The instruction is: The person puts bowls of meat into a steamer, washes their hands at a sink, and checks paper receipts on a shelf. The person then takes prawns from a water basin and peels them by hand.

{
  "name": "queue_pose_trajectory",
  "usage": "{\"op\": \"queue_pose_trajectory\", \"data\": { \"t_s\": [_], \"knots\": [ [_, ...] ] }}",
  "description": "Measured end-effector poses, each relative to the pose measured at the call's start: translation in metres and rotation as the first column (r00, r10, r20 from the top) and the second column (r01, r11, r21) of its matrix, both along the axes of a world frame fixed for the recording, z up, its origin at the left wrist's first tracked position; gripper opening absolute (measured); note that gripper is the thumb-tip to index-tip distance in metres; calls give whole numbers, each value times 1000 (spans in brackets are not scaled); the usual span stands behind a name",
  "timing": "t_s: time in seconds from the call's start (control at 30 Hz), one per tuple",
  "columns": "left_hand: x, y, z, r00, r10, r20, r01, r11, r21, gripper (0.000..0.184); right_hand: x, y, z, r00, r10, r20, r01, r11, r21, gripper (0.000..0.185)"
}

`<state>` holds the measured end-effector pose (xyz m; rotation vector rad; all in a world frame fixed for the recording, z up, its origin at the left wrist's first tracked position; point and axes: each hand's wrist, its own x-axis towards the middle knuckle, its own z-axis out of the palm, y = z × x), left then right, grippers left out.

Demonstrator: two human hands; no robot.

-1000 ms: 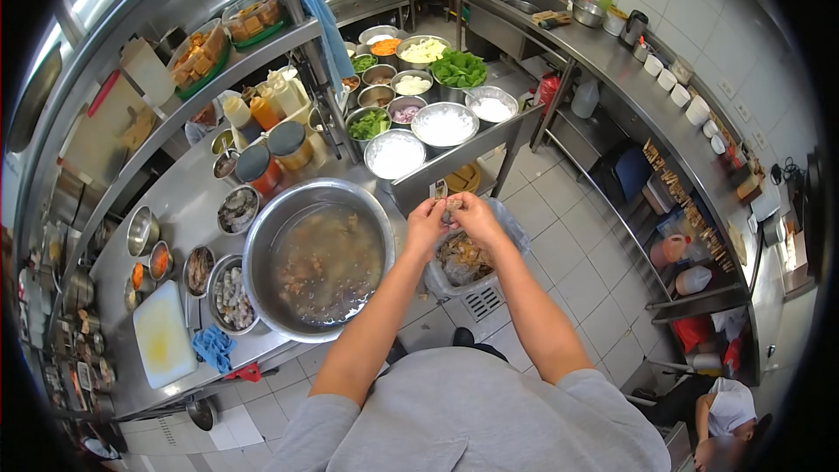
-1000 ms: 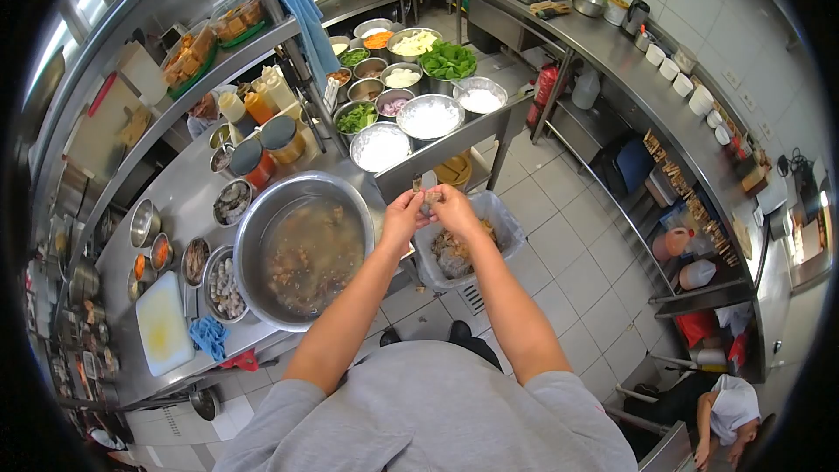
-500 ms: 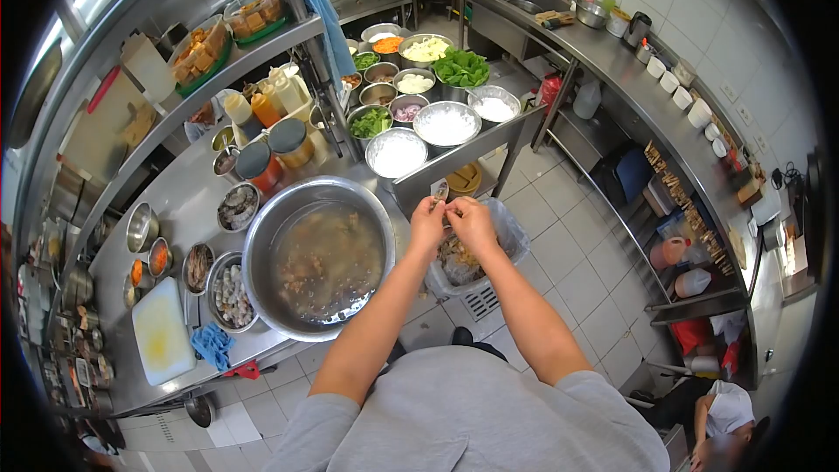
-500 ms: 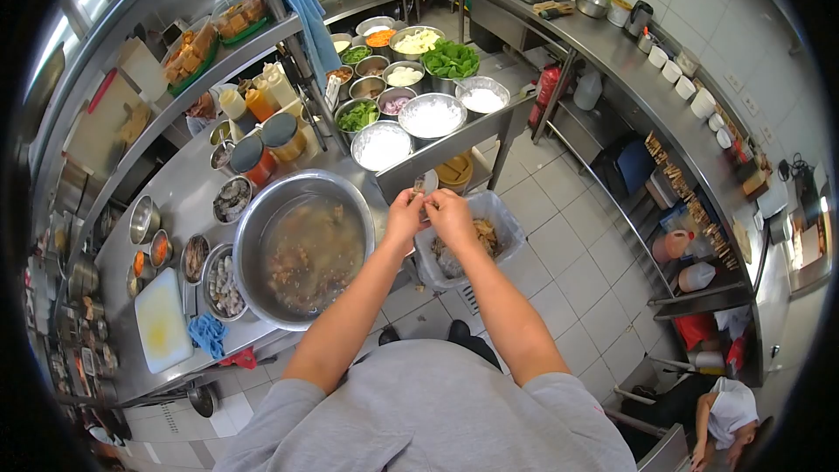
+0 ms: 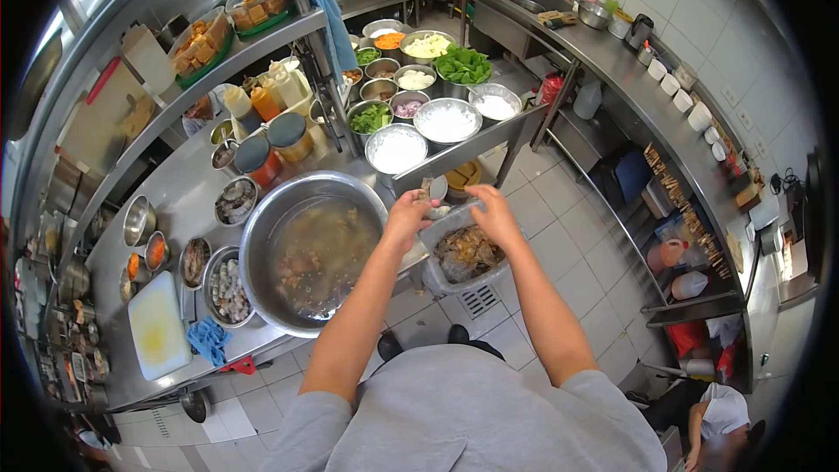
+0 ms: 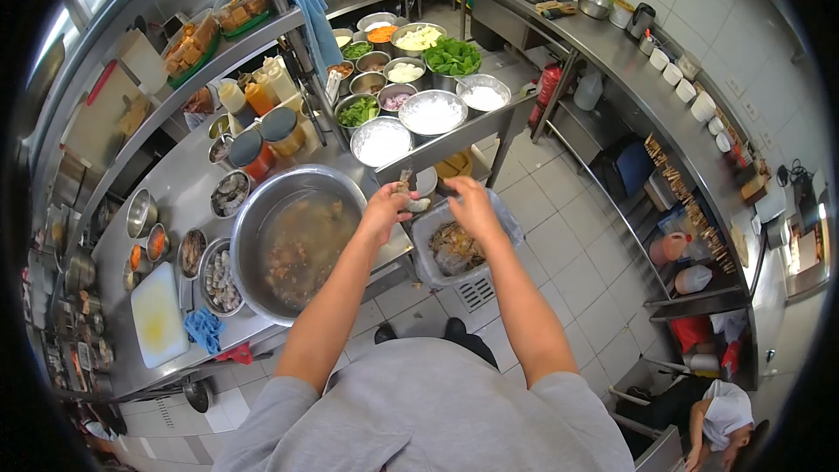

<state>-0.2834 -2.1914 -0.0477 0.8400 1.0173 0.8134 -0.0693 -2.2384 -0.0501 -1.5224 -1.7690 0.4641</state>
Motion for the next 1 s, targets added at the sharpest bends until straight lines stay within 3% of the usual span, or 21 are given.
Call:
{"op": "queue_pose_trajectory", "data": {
  "t_s": [0.07,0.2,0.27,0.4,0.47,0.5,0.53,0.6,0.63,0.73,0.77,0.8,0.87,0.9,0.93,1.0],
  "knots": [
    [1,-2,1,986,-95,-135,110,988,107,29,-12,5,36,999,34,35,-38,993,108,43],
    [2,-2,1,970,-135,-203,180,957,226,22,-23,12,56,993,111,41,-117,975,188,31],
    [-5,0,4,917,-222,-331,357,828,433,21,-22,20,56,951,253,179,-258,966,3,19],
    [-24,3,21,836,-284,-470,474,806,355,24,-29,19,52,920,341,194,-350,937,10,13],
    [-34,2,34,726,-375,-576,580,784,221,26,-35,18,52,880,426,210,-418,905,-84,13],
    [-39,5,29,726,-413,-550,591,784,189,26,-39,17,52,869,448,210,-441,894,-82,13],
    [-45,5,28,737,-393,-550,569,800,190,26,-42,16,53,862,445,241,-448,893,-45,13],
    [-56,6,22,772,-527,-355,613,765,198,26,-51,14,58,844,462,273,-477,879,-11,13],
    [-61,7,16,762,-554,-336,635,741,219,26,-55,12,61,836,448,316,-473,881,1,14],
    [-72,0,22,768,-517,-377,627,725,284,25,-70,12,67,825,419,379,-455,890,7,14],
    [-76,-2,24,741,-455,-494,638,708,304,22,-76,13,66,832,386,399,-423,906,5,15],
    [-79,-6,25,749,-442,-494,624,720,302,22,-81,14,64,825,402,398,-440,898,3,15],
    [-85,-16,27,773,3,-634,558,472,683,20,-92,17,59,940,339,40,-332,935,-127,15],
    [-88,-21,35,776,93,-624,533,431,728,20,-94,21,51,949,302,-89,-314,928,-202,16],
    [-95,-26,44,773,114,-624,523,444,728,20,-97,25,40,941,327,-90,-338,919,-200,16],
    [-113,-36,64,729,232,-645,545,373,751,22,-104,28,23,833,155,-531,-332,908,-256,17]
  ]
}}
